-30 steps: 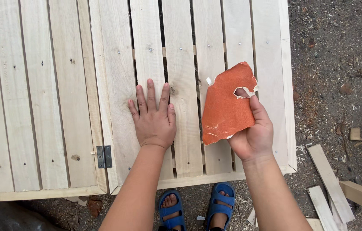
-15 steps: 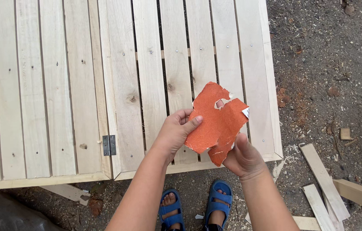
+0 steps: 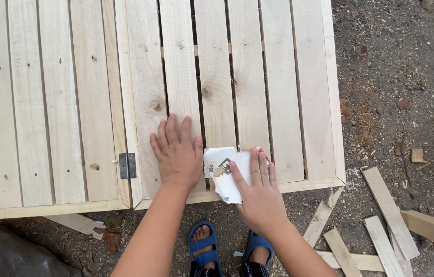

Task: The person sands the slatted wooden surface of a hinged panel using a piece of sandpaper held by hand, rubbing it back and forth across the boards. They reposition the sandpaper, briefly fold and refold it, and continue sanding different sections of the panel throughout the clip.

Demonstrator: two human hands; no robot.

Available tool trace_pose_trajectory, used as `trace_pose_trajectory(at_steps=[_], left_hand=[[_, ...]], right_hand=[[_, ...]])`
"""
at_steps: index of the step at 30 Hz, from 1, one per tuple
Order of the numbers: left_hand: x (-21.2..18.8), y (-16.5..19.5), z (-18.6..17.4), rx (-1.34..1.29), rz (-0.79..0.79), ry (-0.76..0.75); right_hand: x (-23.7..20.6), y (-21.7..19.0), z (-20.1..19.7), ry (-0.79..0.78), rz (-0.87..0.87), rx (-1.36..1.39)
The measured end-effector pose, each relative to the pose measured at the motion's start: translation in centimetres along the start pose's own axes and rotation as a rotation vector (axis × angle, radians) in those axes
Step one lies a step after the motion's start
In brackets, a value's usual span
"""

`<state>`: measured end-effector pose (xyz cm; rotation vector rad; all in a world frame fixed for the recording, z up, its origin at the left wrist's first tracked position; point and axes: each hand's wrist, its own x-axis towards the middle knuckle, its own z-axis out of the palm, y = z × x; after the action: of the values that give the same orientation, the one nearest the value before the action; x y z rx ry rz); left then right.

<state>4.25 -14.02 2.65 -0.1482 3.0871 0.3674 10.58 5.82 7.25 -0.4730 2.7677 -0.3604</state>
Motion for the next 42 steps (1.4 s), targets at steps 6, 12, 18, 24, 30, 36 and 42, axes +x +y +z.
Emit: trace_pose_trajectory(at_steps=[6,12,18,24,30,36,42], left_hand=[[-0.9,-2.9,2.4,0.112,0.141,-0.004],[-0.4,-4.6,1.0,0.044,0.004,0.037],[-0.7,-4.5,0.8,0.037,-0.01,0.055],[-0.5,-4.4,1.1,0.013,-0.002,0.071],[-0.5,-4.0,-0.3,-0.016,0.044,0.066],[1.0,0.6,-4.0,-0.938,-0.164,-0.377],[2.5,3.7,-4.9,-1.634,-0.628,-0.564]], right_hand=[[4.2,-1.3,1.5,0.188,0.144,0.04],[-1.2,-3.4,0.9,0.138,-0.131,0.142],[1.1,-2.1,3.8,0.205,-0.09,0.084],[-2.4,-1.9,1.8,0.25,0.031,0.229],[3.8,-0.1,2.6,0.074,0.677,1.111],[5.9,2.3,-2.4,-0.101,0.702,1.428],[3.8,1.4,-5.1,-0.087,0.243,2.056]])
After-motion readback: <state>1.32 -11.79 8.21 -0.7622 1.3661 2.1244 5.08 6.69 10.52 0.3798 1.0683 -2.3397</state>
